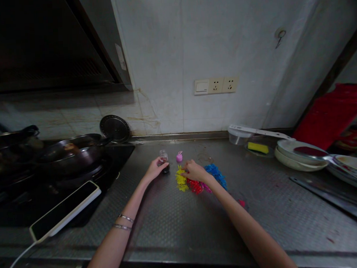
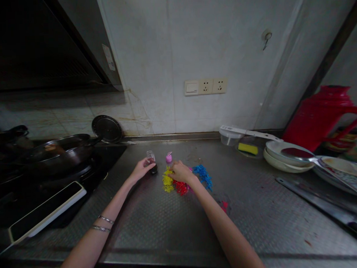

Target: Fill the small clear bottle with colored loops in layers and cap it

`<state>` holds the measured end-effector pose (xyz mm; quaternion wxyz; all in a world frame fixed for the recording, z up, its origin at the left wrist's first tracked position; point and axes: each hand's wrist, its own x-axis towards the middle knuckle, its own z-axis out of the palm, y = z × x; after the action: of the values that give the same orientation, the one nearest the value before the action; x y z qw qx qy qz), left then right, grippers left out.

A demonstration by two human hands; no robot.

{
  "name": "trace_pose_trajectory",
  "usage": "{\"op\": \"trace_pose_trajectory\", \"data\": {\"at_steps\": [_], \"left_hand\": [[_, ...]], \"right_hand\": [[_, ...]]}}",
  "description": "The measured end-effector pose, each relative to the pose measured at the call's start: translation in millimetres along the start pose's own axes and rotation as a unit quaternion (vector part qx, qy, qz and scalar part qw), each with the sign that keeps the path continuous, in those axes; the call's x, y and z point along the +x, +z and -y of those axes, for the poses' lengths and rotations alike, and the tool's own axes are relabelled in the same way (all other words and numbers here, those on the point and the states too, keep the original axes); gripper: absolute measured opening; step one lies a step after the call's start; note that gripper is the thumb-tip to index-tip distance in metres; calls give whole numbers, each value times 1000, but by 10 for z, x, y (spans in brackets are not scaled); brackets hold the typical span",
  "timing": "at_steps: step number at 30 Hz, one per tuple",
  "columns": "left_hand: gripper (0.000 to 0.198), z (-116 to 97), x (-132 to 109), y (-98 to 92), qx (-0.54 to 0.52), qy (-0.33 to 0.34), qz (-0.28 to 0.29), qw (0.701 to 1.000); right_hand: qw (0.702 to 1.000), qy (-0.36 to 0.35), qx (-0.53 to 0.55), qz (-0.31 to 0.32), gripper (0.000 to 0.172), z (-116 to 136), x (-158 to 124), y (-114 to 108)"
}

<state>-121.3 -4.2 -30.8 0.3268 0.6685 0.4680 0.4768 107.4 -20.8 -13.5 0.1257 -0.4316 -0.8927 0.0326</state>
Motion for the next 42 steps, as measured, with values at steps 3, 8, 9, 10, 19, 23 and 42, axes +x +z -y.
{"op": "trace_pose_trajectory", "data": {"at_steps": [3,8,9,10,19,23,42], "left_hand": [[27,-22,-12,27,-5,-2,8,1000],[25,-75,-38,86,-1,11,21,1000],[25,-81,-41,95,0,12,19,1000],[25,-86,-43,101,1,13,18,1000],[24,-96,-43,112,13,16,24,999],[24,-84,-43,112,6,19,24,1000],[23,-182,-70,111,13,2,15,1000]], "right_hand": [[1000,14,12,-6,32,16,-3,24],[998,9,35,-41,25,39,-7,53],[998,8,39,-46,24,41,-6,56],[998,7,44,-49,22,43,-4,59],[990,8,127,-67,20,9,27,115],[982,11,167,-83,21,-15,42,131],[954,28,269,-128,20,-27,63,101]]}}
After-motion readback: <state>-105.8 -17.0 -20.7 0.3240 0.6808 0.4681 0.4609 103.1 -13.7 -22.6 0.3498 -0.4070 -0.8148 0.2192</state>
